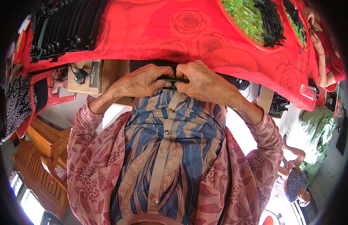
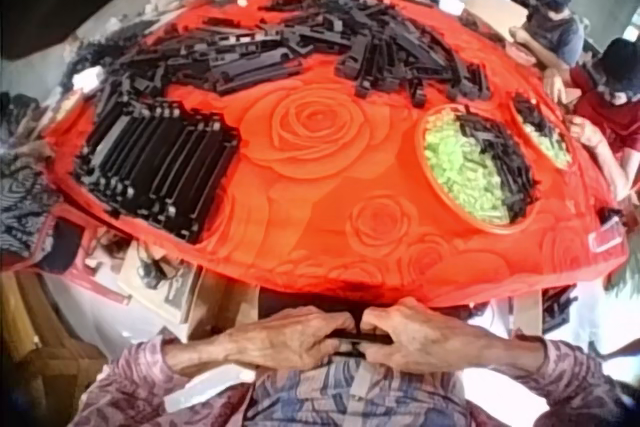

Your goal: The person assembles bubble levels by inserting small vials and clips into black plastic housings by hand, pressing the components together, and stacking the finished housings on the table.

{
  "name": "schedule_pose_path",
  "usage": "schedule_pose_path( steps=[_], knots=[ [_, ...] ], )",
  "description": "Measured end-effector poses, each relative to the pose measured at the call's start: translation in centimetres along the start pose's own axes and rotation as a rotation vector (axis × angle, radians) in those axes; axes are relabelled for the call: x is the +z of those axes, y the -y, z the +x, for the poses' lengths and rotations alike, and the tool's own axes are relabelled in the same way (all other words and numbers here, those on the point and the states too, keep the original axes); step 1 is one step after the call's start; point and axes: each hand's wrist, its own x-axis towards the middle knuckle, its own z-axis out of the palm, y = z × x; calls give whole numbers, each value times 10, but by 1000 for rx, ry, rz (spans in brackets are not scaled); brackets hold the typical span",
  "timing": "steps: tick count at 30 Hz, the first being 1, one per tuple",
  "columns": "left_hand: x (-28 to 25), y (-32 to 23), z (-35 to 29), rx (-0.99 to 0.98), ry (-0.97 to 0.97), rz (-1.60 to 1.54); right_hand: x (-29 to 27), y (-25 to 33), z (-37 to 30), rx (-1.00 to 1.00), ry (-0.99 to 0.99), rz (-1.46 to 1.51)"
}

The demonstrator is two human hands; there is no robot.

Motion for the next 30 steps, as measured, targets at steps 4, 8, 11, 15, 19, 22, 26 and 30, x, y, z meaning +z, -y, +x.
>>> schedule_pose_path(
  steps=[4, 8, 11, 15, 19, 22, 26, 30],
  knots=[
    [1, -2, 2, 50, -39, 10, 1, 2, 4, 139, 75, 130],
    [3, -7, 2, -59, -7, 46, 5, -3, 9, 151, 106, 102],
    [12, -5, 3, -26, -40, 48, 8, -7, 8, 151, 138, 126],
    [12, -17, 6, -182, 39, 125, 6, -16, 7, 130, 185, 99],
    [10, -13, 9, -162, 48, 160, 6, -29, 8, 140, 177, 186],
    [0, -7, 14, -93, 36, 85, -3, -23, 7, 185, 219, 268],
    [-14, -11, 14, -21, 44, -64, -4, -11, 2, 29, -7, 103],
    [-18, -12, 7, 27, 65, -9, -6, 3, -5, 46, -47, 19]
  ],
)
